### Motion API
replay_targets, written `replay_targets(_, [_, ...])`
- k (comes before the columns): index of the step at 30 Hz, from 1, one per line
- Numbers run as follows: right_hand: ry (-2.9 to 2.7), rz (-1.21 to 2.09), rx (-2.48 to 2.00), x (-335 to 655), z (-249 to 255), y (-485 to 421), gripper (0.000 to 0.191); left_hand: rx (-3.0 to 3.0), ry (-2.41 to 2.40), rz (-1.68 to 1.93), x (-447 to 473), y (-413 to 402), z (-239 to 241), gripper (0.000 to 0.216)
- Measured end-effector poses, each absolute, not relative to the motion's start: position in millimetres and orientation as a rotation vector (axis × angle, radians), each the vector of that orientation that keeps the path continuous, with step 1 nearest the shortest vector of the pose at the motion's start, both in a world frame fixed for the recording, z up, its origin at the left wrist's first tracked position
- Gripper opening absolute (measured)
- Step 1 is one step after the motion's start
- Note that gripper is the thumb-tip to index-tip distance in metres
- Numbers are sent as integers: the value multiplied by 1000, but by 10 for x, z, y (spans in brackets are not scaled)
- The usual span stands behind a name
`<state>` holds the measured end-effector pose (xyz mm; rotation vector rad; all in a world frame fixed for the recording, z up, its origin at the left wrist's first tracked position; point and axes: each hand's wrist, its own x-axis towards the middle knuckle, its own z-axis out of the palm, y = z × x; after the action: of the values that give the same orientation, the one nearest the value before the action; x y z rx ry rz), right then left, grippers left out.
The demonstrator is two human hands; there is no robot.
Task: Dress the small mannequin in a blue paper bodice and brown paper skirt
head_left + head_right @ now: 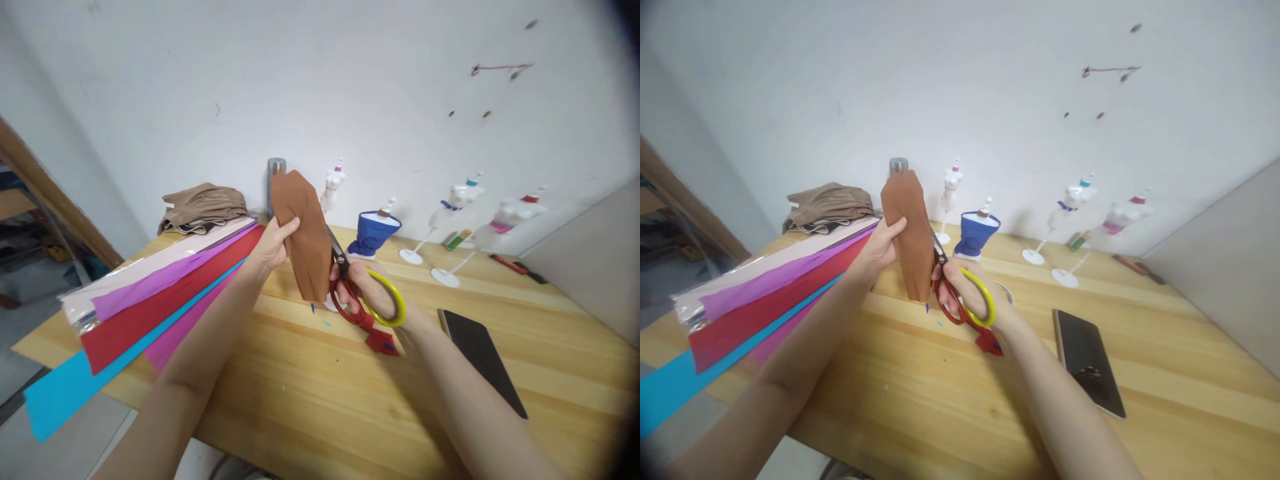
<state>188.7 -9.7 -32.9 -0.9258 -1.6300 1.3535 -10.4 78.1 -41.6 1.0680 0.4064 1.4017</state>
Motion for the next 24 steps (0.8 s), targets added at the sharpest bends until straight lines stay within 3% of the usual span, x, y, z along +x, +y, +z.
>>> replay_targets(8, [-1590,1305,-1055,1855,-304,-115,53,1036,418,1452,-103,805,-442,69])
replay_targets(24, [-1625,1335,-910,1925,-392,-86,53,1101,446,1411,-100,809,-431,62])
